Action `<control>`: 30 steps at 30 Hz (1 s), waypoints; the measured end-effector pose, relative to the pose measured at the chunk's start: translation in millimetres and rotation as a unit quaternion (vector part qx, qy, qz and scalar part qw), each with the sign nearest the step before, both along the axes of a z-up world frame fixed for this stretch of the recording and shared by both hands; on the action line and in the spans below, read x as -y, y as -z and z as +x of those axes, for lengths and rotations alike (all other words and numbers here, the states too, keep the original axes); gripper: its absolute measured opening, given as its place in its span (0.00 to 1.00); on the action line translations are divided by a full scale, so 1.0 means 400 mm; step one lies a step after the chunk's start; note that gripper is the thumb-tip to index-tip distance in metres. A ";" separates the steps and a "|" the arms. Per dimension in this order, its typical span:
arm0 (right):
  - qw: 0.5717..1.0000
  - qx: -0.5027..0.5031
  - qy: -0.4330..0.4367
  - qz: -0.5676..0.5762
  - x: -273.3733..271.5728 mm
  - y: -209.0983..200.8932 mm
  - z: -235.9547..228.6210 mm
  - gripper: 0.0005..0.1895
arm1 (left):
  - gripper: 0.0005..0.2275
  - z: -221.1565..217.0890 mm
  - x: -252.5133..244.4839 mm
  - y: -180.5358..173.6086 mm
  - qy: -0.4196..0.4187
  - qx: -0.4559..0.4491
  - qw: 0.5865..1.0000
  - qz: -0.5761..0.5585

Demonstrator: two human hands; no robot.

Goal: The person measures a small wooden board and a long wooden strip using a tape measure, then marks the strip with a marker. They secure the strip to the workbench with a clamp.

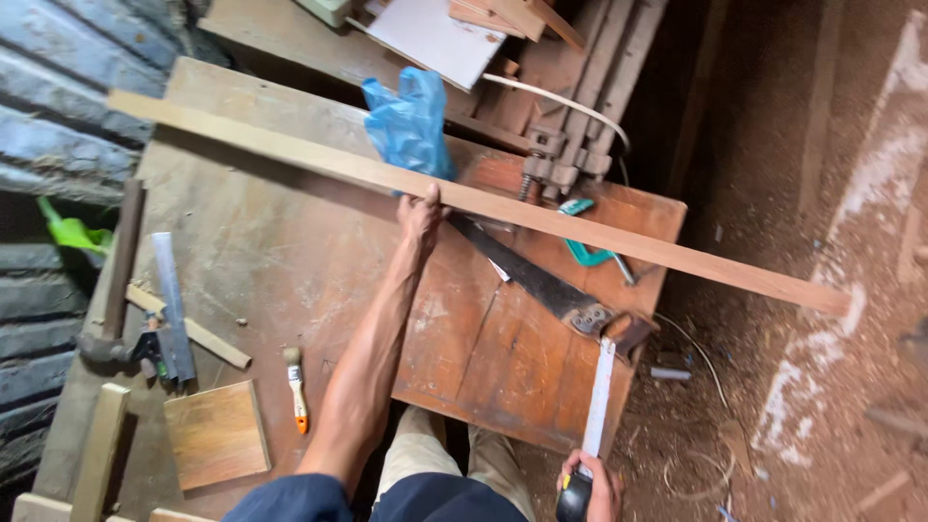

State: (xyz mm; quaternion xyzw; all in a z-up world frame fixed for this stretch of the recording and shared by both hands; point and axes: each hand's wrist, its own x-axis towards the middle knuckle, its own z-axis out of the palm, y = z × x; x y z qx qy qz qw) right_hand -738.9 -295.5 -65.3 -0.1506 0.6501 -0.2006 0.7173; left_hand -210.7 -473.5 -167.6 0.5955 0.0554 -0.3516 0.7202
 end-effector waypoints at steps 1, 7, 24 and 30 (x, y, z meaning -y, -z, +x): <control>1.000 -0.004 -0.007 -0.004 -0.005 -0.034 0.012 0.16 | 0.19 -0.029 -0.041 -0.012 0.008 -0.008 1.000 -0.018; 0.999 0.001 0.003 -0.047 0.017 -0.175 0.058 0.16 | 0.22 -0.207 -0.279 -0.112 0.030 -0.081 0.996 -0.002; 0.997 -0.001 -0.020 -0.071 -0.046 -0.190 0.043 0.14 | 0.15 -0.288 -0.510 -0.092 0.114 -0.089 0.988 0.045; 0.997 0.011 -0.010 -0.071 -0.073 -0.178 0.046 0.14 | 0.13 -0.271 -0.548 -0.045 0.120 -0.069 0.988 0.067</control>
